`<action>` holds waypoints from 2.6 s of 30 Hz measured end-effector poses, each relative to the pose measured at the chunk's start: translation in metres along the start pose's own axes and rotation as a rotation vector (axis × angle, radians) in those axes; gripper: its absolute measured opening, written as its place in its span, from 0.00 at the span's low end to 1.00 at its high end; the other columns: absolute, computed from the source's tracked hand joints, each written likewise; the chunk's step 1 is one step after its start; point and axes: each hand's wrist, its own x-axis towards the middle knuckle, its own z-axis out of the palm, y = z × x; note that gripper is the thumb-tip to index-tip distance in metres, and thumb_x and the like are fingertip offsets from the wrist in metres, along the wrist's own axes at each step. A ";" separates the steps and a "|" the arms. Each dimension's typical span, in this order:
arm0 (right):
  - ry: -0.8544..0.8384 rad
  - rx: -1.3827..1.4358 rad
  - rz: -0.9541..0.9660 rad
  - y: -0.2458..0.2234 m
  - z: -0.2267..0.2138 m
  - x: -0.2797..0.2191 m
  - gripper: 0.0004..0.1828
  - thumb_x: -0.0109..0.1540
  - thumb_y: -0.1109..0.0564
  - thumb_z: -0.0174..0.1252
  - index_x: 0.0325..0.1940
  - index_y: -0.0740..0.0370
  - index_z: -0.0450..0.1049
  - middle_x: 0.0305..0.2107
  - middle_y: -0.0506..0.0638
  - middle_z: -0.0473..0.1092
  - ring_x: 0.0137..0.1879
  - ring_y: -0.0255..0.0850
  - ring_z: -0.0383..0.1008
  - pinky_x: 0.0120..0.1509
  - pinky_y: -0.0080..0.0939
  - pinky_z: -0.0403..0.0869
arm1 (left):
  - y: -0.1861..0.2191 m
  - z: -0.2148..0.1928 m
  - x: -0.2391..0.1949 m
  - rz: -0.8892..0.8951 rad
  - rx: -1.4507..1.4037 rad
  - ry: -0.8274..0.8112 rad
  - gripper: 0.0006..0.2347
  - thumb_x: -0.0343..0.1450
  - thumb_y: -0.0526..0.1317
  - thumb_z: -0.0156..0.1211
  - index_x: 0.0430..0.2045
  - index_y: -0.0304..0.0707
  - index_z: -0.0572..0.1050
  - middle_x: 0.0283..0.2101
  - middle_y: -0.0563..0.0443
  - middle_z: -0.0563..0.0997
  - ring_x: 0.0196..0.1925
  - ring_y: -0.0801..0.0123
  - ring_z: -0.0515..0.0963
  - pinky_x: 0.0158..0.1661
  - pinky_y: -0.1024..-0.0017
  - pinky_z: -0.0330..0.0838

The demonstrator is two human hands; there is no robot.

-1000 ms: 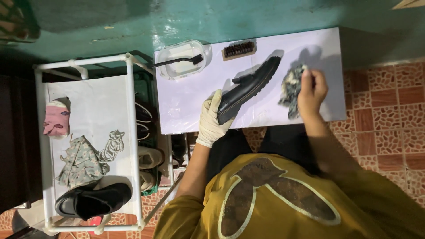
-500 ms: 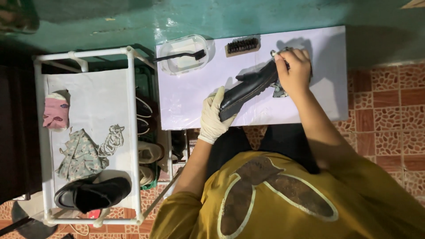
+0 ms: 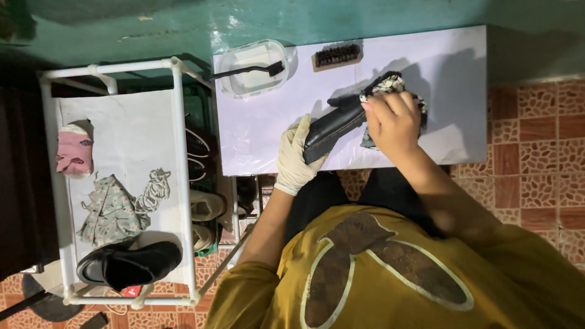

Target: The person cleans a black shoe using a cloth and a brush. They wipe the shoe with a patterned cloth, then use a brush to apply a white cleaning substance from a container onto the shoe's surface, scrubbing it thoroughly.

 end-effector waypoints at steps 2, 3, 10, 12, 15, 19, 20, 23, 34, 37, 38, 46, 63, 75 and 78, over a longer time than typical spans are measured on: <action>0.002 0.010 0.000 0.000 0.000 -0.003 0.10 0.71 0.55 0.59 0.36 0.59 0.78 0.27 0.48 0.68 0.32 0.46 0.69 0.38 0.41 0.71 | 0.003 -0.001 -0.001 -0.003 0.006 -0.012 0.42 0.58 0.44 0.79 0.71 0.54 0.63 0.52 0.43 0.71 0.54 0.46 0.80 0.55 0.55 0.76; 0.011 0.023 -0.012 0.001 0.002 -0.001 0.11 0.71 0.55 0.58 0.36 0.60 0.79 0.27 0.48 0.68 0.32 0.45 0.69 0.38 0.41 0.72 | 0.003 -0.002 0.001 -0.002 0.013 -0.011 0.43 0.58 0.44 0.79 0.71 0.54 0.63 0.52 0.43 0.71 0.54 0.46 0.80 0.55 0.54 0.76; -0.003 0.081 -0.026 -0.009 0.005 -0.014 0.08 0.69 0.56 0.61 0.37 0.61 0.79 0.28 0.50 0.69 0.32 0.49 0.71 0.36 0.44 0.72 | 0.002 -0.003 0.002 0.005 0.023 0.008 0.43 0.57 0.44 0.79 0.71 0.56 0.63 0.52 0.44 0.72 0.55 0.48 0.80 0.56 0.56 0.75; -0.011 0.096 -0.052 -0.011 0.009 -0.020 0.08 0.68 0.56 0.61 0.38 0.60 0.80 0.29 0.51 0.70 0.32 0.49 0.70 0.36 0.44 0.71 | 0.004 -0.005 0.003 0.009 -0.020 0.014 0.41 0.59 0.45 0.78 0.70 0.53 0.64 0.50 0.45 0.72 0.53 0.48 0.80 0.55 0.57 0.76; -0.028 0.102 -0.074 -0.021 0.021 -0.031 0.08 0.68 0.56 0.60 0.37 0.59 0.79 0.28 0.51 0.70 0.32 0.49 0.70 0.37 0.44 0.71 | 0.006 -0.007 0.004 0.012 -0.034 0.004 0.42 0.59 0.43 0.78 0.71 0.52 0.63 0.50 0.43 0.72 0.52 0.45 0.80 0.55 0.55 0.76; -0.046 0.106 -0.097 -0.041 0.031 -0.033 0.06 0.67 0.57 0.60 0.37 0.58 0.79 0.27 0.50 0.70 0.31 0.48 0.71 0.37 0.44 0.70 | 0.002 -0.005 0.004 0.012 -0.025 0.011 0.42 0.59 0.44 0.78 0.71 0.54 0.63 0.50 0.44 0.71 0.52 0.47 0.80 0.54 0.56 0.76; -0.041 0.131 -0.092 -0.046 0.035 -0.034 0.06 0.67 0.57 0.59 0.37 0.58 0.78 0.27 0.50 0.69 0.31 0.48 0.70 0.36 0.44 0.70 | 0.001 -0.005 0.004 0.017 -0.019 0.011 0.42 0.59 0.45 0.78 0.71 0.53 0.63 0.49 0.44 0.72 0.52 0.47 0.80 0.54 0.56 0.76; -0.048 0.158 -0.092 -0.067 0.029 -0.022 0.07 0.68 0.57 0.57 0.36 0.58 0.77 0.26 0.48 0.67 0.30 0.46 0.69 0.35 0.42 0.69 | -0.002 -0.006 0.003 -0.013 0.009 -0.018 0.42 0.60 0.46 0.77 0.72 0.54 0.62 0.50 0.44 0.72 0.52 0.47 0.80 0.54 0.55 0.76; -0.075 0.159 -0.099 -0.090 0.036 -0.020 0.09 0.67 0.59 0.55 0.32 0.56 0.75 0.24 0.44 0.64 0.30 0.43 0.68 0.33 0.40 0.67 | -0.007 0.003 -0.004 -0.030 0.089 0.008 0.43 0.64 0.52 0.67 0.75 0.47 0.52 0.49 0.40 0.73 0.51 0.45 0.78 0.57 0.52 0.73; -0.109 0.148 -0.111 -0.094 0.040 -0.022 0.10 0.67 0.59 0.54 0.30 0.55 0.74 0.23 0.43 0.62 0.31 0.42 0.68 0.33 0.40 0.66 | -0.009 0.008 -0.003 -0.046 0.085 0.017 0.46 0.61 0.59 0.63 0.76 0.48 0.51 0.49 0.44 0.72 0.52 0.49 0.77 0.56 0.56 0.72; -0.116 0.138 -0.128 -0.095 0.041 -0.022 0.10 0.66 0.59 0.54 0.30 0.54 0.74 0.23 0.43 0.62 0.32 0.43 0.68 0.33 0.41 0.66 | -0.004 0.008 -0.001 -0.058 0.120 0.039 0.41 0.62 0.56 0.64 0.71 0.40 0.58 0.47 0.39 0.74 0.50 0.44 0.77 0.54 0.54 0.74; -0.155 0.140 -0.168 -0.102 0.054 -0.030 0.08 0.62 0.62 0.53 0.30 0.54 0.74 0.22 0.44 0.61 0.32 0.43 0.68 0.33 0.42 0.65 | -0.046 0.022 -0.003 0.009 0.111 0.038 0.42 0.57 0.62 0.61 0.65 0.39 0.65 0.48 0.40 0.74 0.50 0.45 0.78 0.54 0.56 0.72; -0.260 0.265 -0.096 -0.098 0.055 -0.030 0.10 0.62 0.58 0.55 0.26 0.50 0.72 0.20 0.41 0.63 0.39 0.41 0.73 0.48 0.48 0.65 | -0.057 0.021 -0.008 0.039 0.159 0.026 0.46 0.58 0.55 0.69 0.71 0.33 0.56 0.52 0.32 0.75 0.53 0.40 0.77 0.57 0.51 0.72; -0.139 0.126 -0.279 -0.069 0.039 -0.016 0.08 0.62 0.58 0.60 0.28 0.52 0.73 0.21 0.44 0.62 0.35 0.45 0.69 0.45 0.51 0.67 | -0.047 0.018 -0.011 0.068 0.127 -0.006 0.55 0.54 0.53 0.76 0.75 0.39 0.47 0.56 0.41 0.74 0.56 0.47 0.76 0.59 0.52 0.72; -0.106 0.063 -0.329 -0.029 0.031 -0.012 0.07 0.65 0.57 0.58 0.31 0.53 0.75 0.24 0.44 0.63 0.37 0.45 0.70 0.47 0.51 0.68 | -0.029 0.014 -0.007 0.073 0.200 0.024 0.58 0.52 0.50 0.82 0.75 0.39 0.46 0.53 0.42 0.75 0.53 0.48 0.78 0.57 0.54 0.73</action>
